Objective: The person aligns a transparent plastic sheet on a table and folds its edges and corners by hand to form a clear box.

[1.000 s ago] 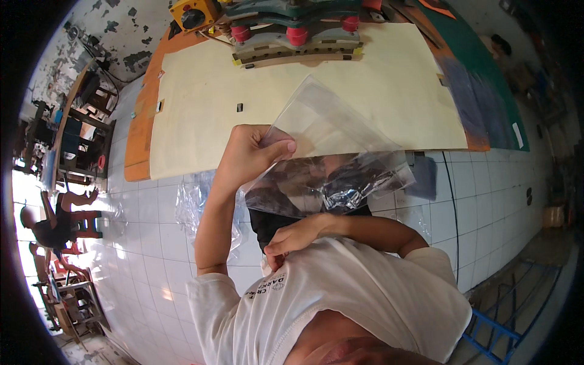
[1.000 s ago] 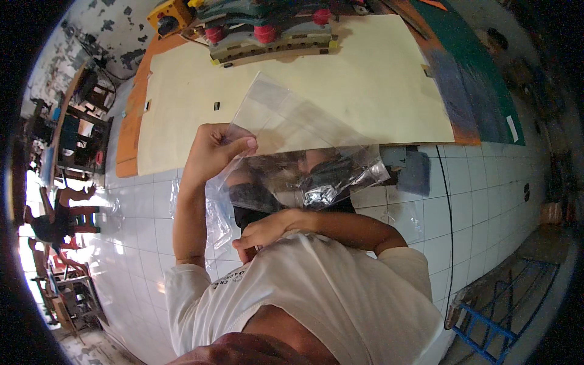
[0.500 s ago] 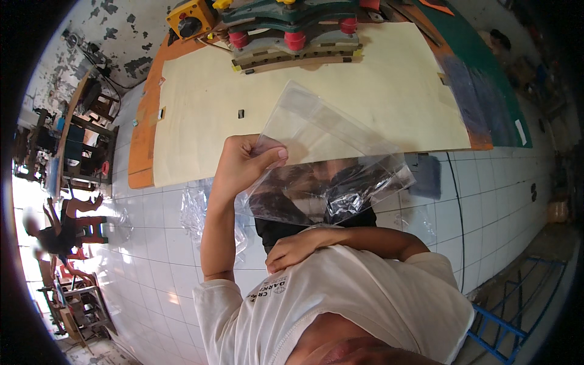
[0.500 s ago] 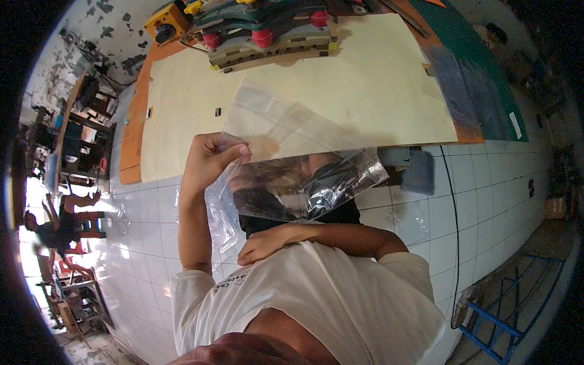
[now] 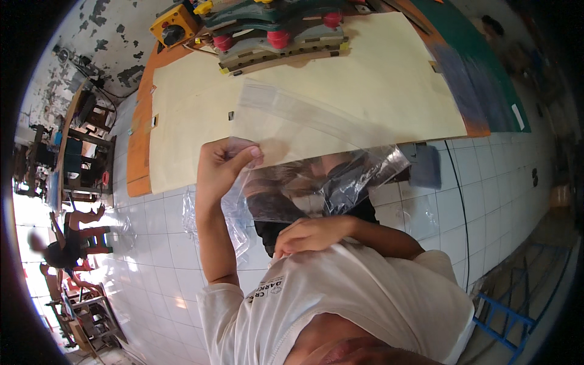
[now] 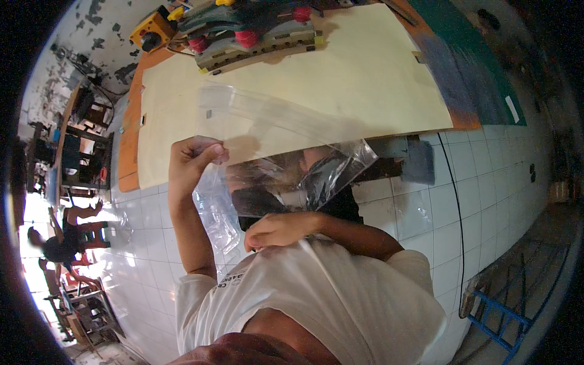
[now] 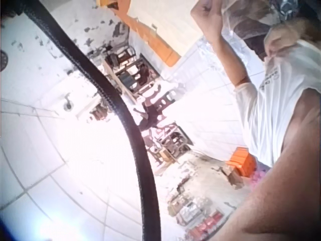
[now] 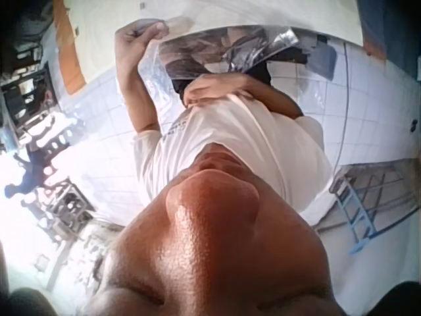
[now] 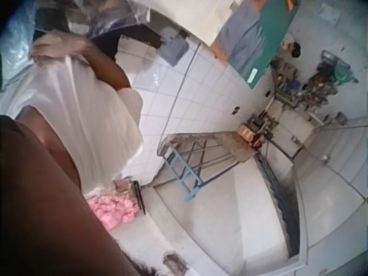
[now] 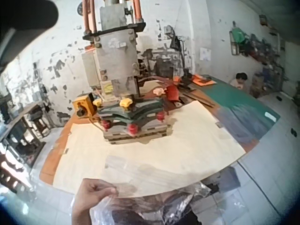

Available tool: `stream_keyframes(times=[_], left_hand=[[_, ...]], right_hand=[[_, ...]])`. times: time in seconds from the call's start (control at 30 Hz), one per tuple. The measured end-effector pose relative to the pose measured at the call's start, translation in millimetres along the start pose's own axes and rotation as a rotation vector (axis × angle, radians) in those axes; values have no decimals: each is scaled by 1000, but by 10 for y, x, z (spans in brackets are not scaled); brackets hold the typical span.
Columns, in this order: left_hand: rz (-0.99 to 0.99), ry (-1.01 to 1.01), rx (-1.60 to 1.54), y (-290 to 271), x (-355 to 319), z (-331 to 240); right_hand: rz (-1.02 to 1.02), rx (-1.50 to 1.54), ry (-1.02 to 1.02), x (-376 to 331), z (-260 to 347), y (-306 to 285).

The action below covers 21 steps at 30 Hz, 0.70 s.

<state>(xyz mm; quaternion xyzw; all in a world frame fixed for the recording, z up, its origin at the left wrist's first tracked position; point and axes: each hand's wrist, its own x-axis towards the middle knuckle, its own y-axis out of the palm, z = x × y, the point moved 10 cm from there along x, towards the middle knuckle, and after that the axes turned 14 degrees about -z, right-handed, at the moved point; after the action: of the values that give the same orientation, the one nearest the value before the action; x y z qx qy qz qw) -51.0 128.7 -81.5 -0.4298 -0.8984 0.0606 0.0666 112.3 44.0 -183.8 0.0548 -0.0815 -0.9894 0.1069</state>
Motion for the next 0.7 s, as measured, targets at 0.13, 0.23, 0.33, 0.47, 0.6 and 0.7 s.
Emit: stream_keyframes(times=[0.13, 0.23, 0.33, 0.47, 0.6, 0.7], left_hand=[[-137, 12, -25, -287, -72, -52], [-193, 31, -34, -445, -127, -54], [-234, 31, -61, -481, -171, -32], [-256, 20, -89, -506, -177, 86], [-290, -3, -107, -581, -204, 224], [-293, 20, -153, -595, -249, 260]], right_hand=[[-766, -484, -890, -1321, 1214, -615], [-1522, -325, -1198, -2197, 1184, -1188], [-1566, -122, -918, -2063, 964, -1830], [-1287, 7, -801, -1588, 886, -2000], [-1167, 71, -818, -1415, 1047, -2047], [-1201, 136, -802, -1355, 1104, -2086]])
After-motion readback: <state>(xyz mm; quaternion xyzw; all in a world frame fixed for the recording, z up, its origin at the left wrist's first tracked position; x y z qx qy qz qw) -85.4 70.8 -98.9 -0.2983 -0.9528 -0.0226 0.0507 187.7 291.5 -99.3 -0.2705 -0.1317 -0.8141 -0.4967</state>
